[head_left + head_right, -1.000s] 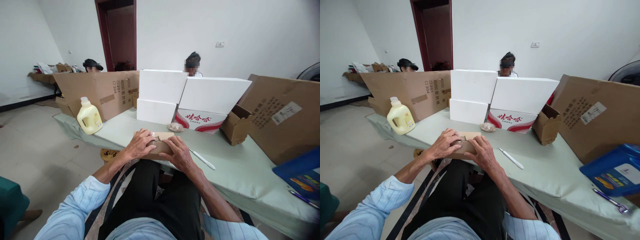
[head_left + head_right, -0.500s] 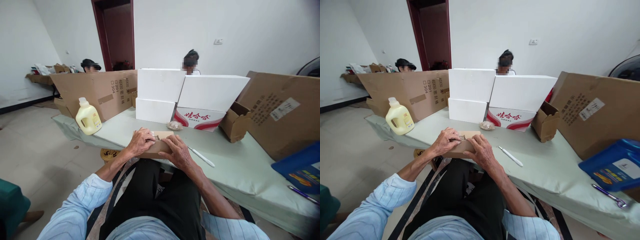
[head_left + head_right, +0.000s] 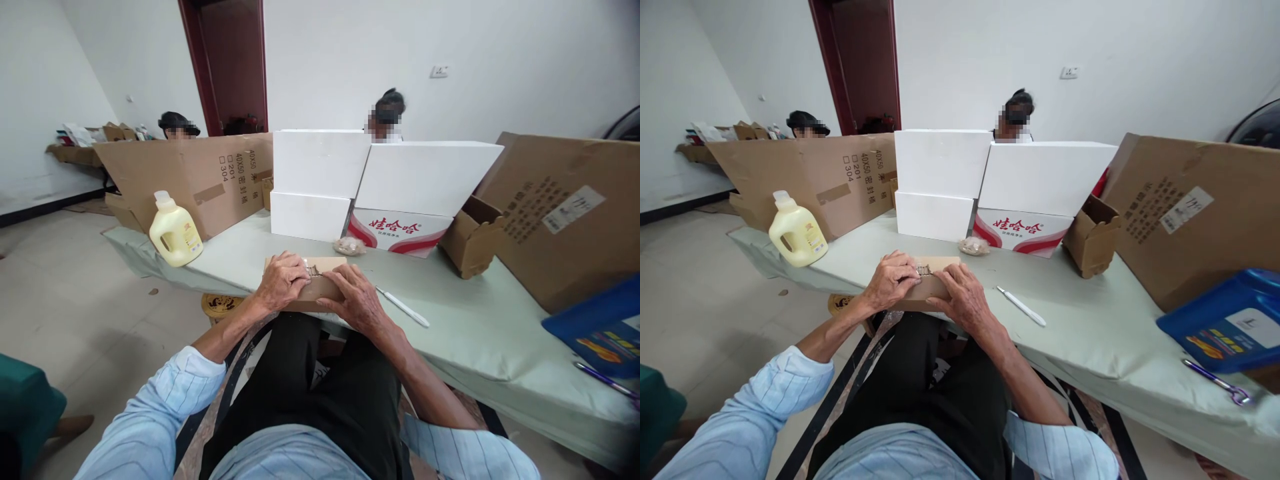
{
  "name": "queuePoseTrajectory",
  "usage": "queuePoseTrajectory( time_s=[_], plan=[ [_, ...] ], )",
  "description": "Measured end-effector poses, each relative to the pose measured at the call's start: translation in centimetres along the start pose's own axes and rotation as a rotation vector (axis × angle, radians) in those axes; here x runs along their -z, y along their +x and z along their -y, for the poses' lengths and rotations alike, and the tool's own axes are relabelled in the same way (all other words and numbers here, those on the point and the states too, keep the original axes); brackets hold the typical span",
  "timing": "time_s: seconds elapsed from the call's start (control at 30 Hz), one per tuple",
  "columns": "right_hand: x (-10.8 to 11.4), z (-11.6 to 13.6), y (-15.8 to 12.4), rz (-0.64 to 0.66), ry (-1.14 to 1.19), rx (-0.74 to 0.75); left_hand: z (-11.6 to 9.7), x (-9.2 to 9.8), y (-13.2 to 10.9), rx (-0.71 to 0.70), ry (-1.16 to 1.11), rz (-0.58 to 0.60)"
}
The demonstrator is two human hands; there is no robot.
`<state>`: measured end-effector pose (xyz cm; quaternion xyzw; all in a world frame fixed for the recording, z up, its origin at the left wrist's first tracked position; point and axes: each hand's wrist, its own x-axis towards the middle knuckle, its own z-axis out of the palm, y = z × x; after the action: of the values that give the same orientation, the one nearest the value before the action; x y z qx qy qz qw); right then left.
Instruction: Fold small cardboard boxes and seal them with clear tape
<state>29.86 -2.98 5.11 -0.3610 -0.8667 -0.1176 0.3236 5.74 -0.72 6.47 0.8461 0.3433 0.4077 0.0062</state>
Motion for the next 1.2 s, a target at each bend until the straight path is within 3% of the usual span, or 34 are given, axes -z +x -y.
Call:
queuePoseTrajectory(
  time_s=[0.13, 0.27, 0.33, 0.47, 0.57, 0.8, 1.2],
  plan=[
    [-0.4, -0.2, -0.1, -0.051, -0.012, 0.038, -0.8, 0.2, -0.9, -0.116, -0.003, -0.044],
    [-0.3, 0.0, -0.1, -0.056, -0.014, 0.043, -2.1, 1.8, -1.4, -0.158, -0.235, 0.047],
    [-0.1, 0.1, -0.1, -0.039, -0.012, 0.037, -2.2, 3.1, -1.0, -0.067, -0.367, 0.088],
    [0.0, 0.2, -0.2, -0.029, -0.023, 0.035, -0.1, 4.7, 1.2, 0.276, -0.437, 0.124],
    [-0.2, 0.2, -0.5, -0.032, -0.034, 0.034, 1.9, 4.2, 2.9, 0.43, -0.456, 0.221],
    [0.1, 0.5, -0.9, -0.013, -0.027, 0.021, 3.4, 1.8, 4.2, 0.433, -0.497, 0.34],
    [-0.1, 0.5, -0.9, -0.04, -0.033, 0.03, 3.3, 0.8, 3.6, 0.272, -0.232, 0.231]
  ],
)
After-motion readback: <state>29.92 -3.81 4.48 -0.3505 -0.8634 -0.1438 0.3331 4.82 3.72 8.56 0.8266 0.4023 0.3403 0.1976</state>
